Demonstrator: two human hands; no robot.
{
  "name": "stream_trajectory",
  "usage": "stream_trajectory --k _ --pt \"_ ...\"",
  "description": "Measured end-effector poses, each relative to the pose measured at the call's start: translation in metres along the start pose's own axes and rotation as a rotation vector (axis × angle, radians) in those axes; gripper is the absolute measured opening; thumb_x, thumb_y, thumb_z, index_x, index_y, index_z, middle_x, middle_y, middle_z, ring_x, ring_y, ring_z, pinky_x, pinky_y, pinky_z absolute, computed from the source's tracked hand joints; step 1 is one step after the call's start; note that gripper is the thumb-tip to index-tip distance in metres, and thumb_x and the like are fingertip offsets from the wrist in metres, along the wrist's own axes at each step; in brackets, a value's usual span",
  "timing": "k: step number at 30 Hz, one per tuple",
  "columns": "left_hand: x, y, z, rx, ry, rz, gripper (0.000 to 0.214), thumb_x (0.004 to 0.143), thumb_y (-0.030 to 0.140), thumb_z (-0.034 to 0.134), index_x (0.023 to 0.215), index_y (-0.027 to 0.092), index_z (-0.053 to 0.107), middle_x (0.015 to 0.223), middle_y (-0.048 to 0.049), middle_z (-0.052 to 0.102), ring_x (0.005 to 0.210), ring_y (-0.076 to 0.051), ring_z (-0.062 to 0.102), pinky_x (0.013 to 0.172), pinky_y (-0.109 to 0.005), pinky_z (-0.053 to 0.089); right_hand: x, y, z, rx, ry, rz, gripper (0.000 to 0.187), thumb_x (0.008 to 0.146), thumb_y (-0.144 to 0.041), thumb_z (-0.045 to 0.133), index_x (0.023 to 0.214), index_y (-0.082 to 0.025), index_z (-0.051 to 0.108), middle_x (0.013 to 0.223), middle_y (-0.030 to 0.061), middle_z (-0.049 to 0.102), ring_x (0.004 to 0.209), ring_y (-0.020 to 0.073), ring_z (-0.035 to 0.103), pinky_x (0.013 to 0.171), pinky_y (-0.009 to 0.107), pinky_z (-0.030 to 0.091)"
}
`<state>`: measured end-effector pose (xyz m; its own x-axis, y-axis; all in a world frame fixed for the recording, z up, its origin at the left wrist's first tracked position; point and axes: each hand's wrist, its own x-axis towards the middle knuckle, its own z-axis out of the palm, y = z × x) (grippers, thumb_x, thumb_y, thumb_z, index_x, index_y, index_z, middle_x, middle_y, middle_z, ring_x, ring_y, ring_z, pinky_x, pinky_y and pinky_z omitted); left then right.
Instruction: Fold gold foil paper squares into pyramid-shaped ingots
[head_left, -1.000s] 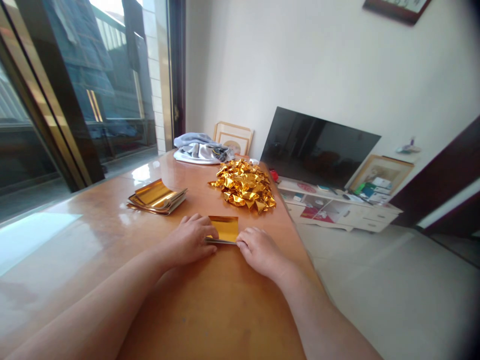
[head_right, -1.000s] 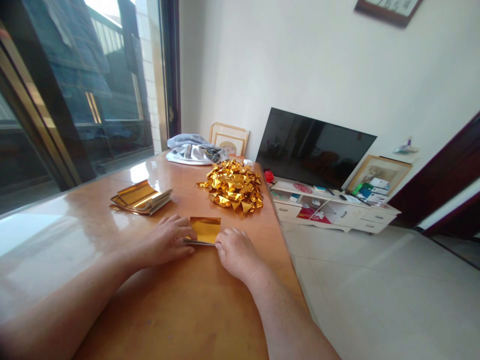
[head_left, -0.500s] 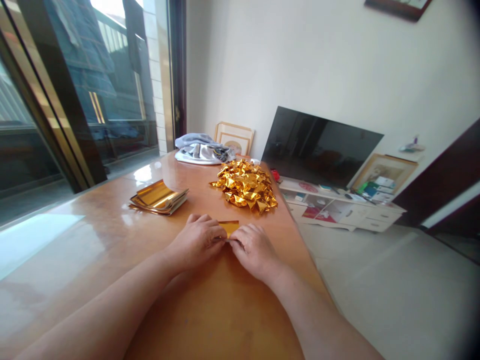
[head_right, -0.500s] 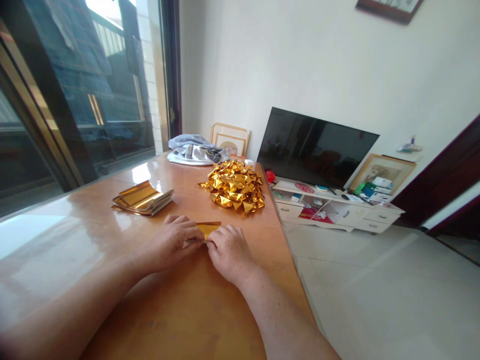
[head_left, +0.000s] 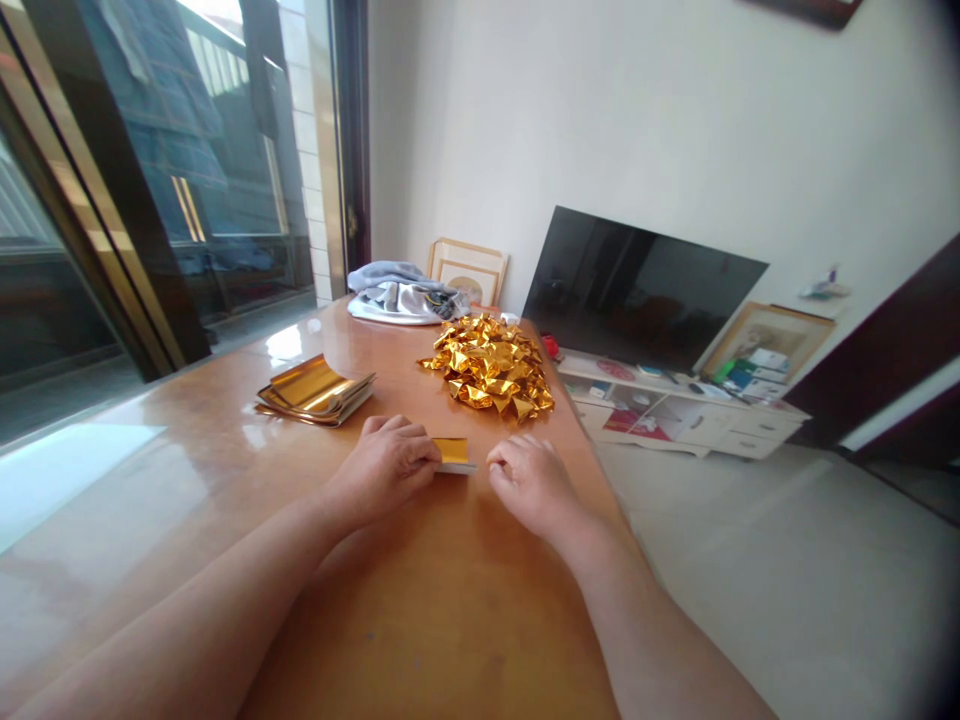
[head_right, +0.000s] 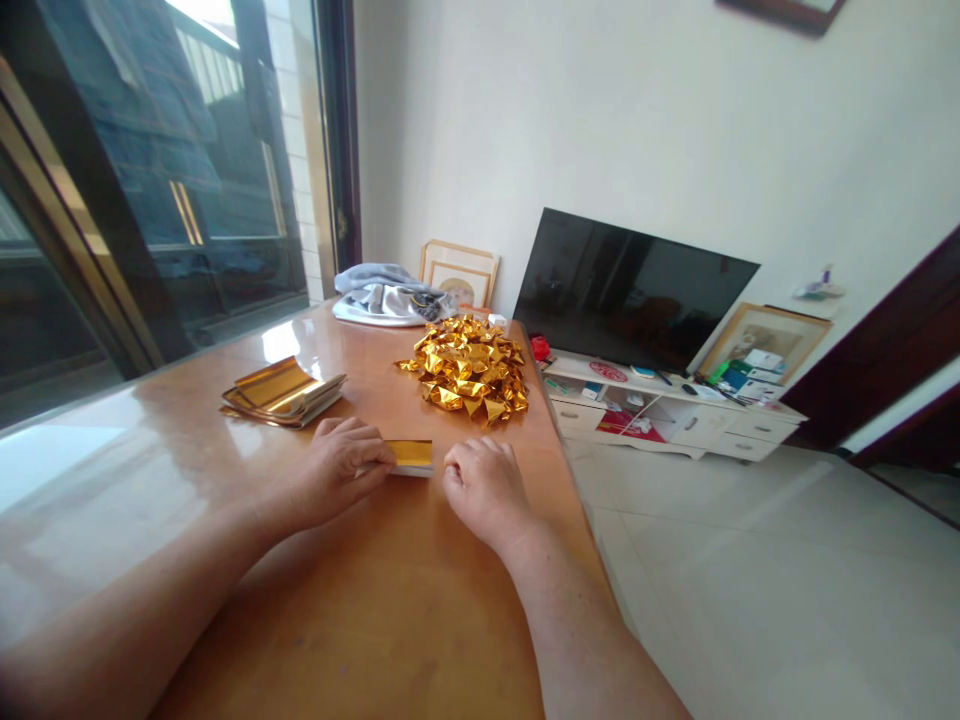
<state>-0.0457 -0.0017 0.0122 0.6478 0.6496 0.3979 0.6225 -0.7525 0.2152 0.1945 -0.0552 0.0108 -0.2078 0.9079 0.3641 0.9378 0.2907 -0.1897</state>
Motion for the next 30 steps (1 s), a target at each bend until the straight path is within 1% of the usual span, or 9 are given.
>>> stream_trajectory --k 3,5,9,14,17,21,24,27,30 --pt "0.0 -0.001 0.0 0.0 0.01 0.003 0.022 0.095 0.028 0.052 0.083 0.025 0.07 0.088 -0.0021 0.07 0.088 -0.021 0.054 0.084 -0.039 0.029 0.0 -0.003 0.0 0.045 0.042 -0.018 0.01 0.093 -0.024 0.059 0.092 -0.022 0.069 0.094 0.0045 0.069 0.094 0.0215 0.058 0.084 0.032 0.038" --pt "0.0 0.0 0.001 -0.011 0.012 0.017 0.021 0.095 0.029 0.052 0.084 0.025 0.07 0.087 -0.0016 0.07 0.088 -0.021 0.054 0.084 -0.038 0.029 -0.001 -0.008 0.001 0.085 0.036 -0.069 0.012 0.093 -0.03 0.062 0.099 -0.022 0.069 0.1 0.0053 0.069 0.097 0.022 0.057 0.086 0.033 0.039" --pt "0.0 0.002 0.001 -0.024 0.011 0.024 0.019 0.094 0.029 0.054 0.084 0.026 0.071 0.086 -0.0013 0.07 0.088 -0.021 0.055 0.084 -0.038 0.029 -0.002 -0.016 0.003 0.107 -0.024 -0.131 0.014 0.098 -0.027 0.057 0.089 -0.022 0.068 0.094 0.0028 0.069 0.094 0.0195 0.058 0.086 0.032 0.038" --pt "0.0 -0.005 -0.004 -0.013 0.046 -0.007 0.019 0.093 0.03 0.054 0.088 0.026 0.073 0.088 -0.0018 0.071 0.088 -0.021 0.056 0.088 -0.039 0.031 -0.002 -0.011 0.002 0.112 -0.018 -0.126 0.016 0.098 -0.022 0.055 0.086 -0.021 0.066 0.092 0.0019 0.069 0.092 0.0186 0.058 0.085 0.031 0.037" --pt "0.0 -0.015 -0.003 0.015 0.119 -0.101 0.016 0.088 0.027 0.056 0.088 0.025 0.072 0.09 -0.0026 0.071 0.09 -0.022 0.058 0.086 -0.038 0.033 -0.002 -0.007 0.001 0.092 0.009 -0.098 0.016 0.096 -0.021 0.056 0.083 -0.021 0.065 0.089 0.0019 0.068 0.091 0.0188 0.057 0.083 0.031 0.036" --pt "0.001 -0.025 0.003 -0.035 0.211 -0.278 0.017 0.085 0.023 0.051 0.086 0.022 0.069 0.092 -0.0038 0.07 0.086 -0.021 0.06 0.075 -0.033 0.038 -0.001 -0.009 0.003 0.037 0.06 -0.051 0.016 0.094 -0.021 0.056 0.081 -0.021 0.064 0.086 0.0025 0.066 0.089 0.0193 0.056 0.081 0.031 0.035" --pt "0.0 -0.018 0.005 -0.124 0.126 -0.357 0.02 0.088 0.032 0.051 0.081 0.022 0.066 0.082 -0.0018 0.069 0.074 -0.019 0.06 0.064 -0.029 0.035 0.0 -0.016 0.006 -0.027 0.12 -0.022 0.014 0.093 -0.02 0.057 0.08 -0.021 0.064 0.084 0.0028 0.065 0.088 0.02 0.056 0.079 0.032 0.033" --pt "-0.001 -0.002 0.004 -0.152 0.005 -0.416 0.046 0.093 0.055 0.045 0.068 0.021 0.064 0.064 -0.0002 0.062 0.061 -0.016 0.054 0.057 -0.028 0.027 -0.001 -0.026 0.008 -0.088 0.178 -0.027 0.014 0.092 -0.019 0.058 0.079 -0.021 0.062 0.083 0.0032 0.064 0.086 0.0208 0.055 0.077 0.034 0.031" --pt "0.001 0.008 0.004 -0.146 -0.057 -0.449 0.061 0.09 0.07 0.041 0.061 0.021 0.062 0.058 -0.0002 0.059 0.057 -0.016 0.052 0.056 -0.028 0.024 -0.002 -0.036 0.01 -0.108 0.188 -0.086 0.014 0.094 -0.021 0.057 0.081 -0.021 0.062 0.085 0.0045 0.065 0.086 0.0216 0.055 0.077 0.036 0.03"
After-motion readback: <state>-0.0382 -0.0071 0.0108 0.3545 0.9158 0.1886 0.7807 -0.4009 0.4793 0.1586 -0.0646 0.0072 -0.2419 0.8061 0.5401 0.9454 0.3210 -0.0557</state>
